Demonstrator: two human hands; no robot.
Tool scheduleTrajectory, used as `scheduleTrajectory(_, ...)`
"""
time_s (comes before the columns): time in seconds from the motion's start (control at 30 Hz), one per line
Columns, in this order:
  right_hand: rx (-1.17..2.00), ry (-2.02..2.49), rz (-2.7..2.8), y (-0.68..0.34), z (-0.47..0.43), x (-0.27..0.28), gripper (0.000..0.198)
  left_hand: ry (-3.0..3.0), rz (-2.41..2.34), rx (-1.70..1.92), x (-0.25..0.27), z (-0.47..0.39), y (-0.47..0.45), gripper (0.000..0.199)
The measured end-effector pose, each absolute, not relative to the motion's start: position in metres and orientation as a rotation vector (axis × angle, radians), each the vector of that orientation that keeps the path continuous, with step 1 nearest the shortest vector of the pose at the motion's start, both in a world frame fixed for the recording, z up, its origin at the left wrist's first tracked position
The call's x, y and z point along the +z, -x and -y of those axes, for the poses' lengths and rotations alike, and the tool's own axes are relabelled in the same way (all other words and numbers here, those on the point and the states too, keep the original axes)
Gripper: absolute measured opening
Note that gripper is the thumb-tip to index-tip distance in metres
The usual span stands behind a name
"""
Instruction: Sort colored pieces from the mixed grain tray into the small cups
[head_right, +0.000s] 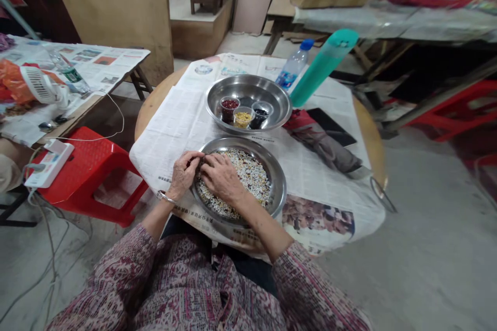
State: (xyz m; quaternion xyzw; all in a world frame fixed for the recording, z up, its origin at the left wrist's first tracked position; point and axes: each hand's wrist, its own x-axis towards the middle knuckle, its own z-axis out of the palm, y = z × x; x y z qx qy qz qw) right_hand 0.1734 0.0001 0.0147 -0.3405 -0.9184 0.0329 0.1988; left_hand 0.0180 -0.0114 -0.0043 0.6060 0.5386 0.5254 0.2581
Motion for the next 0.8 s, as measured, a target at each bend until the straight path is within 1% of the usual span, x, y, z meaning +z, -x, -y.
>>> scheduleTrajectory(0.17, 0.013, 1.14, 2.484, -0.208, -0.016, 0.007, 0.011, -1.632, -1.461, 1.443, -0.004, 0.011, -0.019, 0.018)
scheduleTrajectory(0.3, -0.023, 1.282, 2.406, -0.241, -0.008, 0.003, 0.01, -1.618, -1.452, 1.453, -0.005, 0.011, -0.019, 0.018)
scheduleTrajectory(0.43, 0.058, 1.185, 2.451, -0.238, 0.014, 0.008, 0.012, -1.619, -1.459, 1.445, -0.004, 0.011, -0.019, 0.018)
scheduleTrajectory(0.53, 0.111, 1.046, 2.488, -0.211, 0.029, 0.016, 0.016, -1.629, -1.467, 1.432, -0.003, 0.011, -0.019, 0.018)
scheduleTrajectory(0.63, 0.159, 0.87, 2.6, -0.185, 0.034, 0.019, 0.016, -1.632, -1.478, 1.425, -0.003, 0.011, -0.019, 0.019)
scheduleTrajectory(0.7, 0.136, 0.863, 2.62, -0.178, 0.032, 0.018, 0.014, -1.631, -1.476, 1.428, -0.004, 0.01, -0.019, 0.019)
scheduleTrajectory(0.8, 0.002, 1.004, 2.62, -0.189, 0.023, 0.014, 0.014, -1.632, -1.473, 1.43, -0.004, 0.01, -0.019, 0.019)
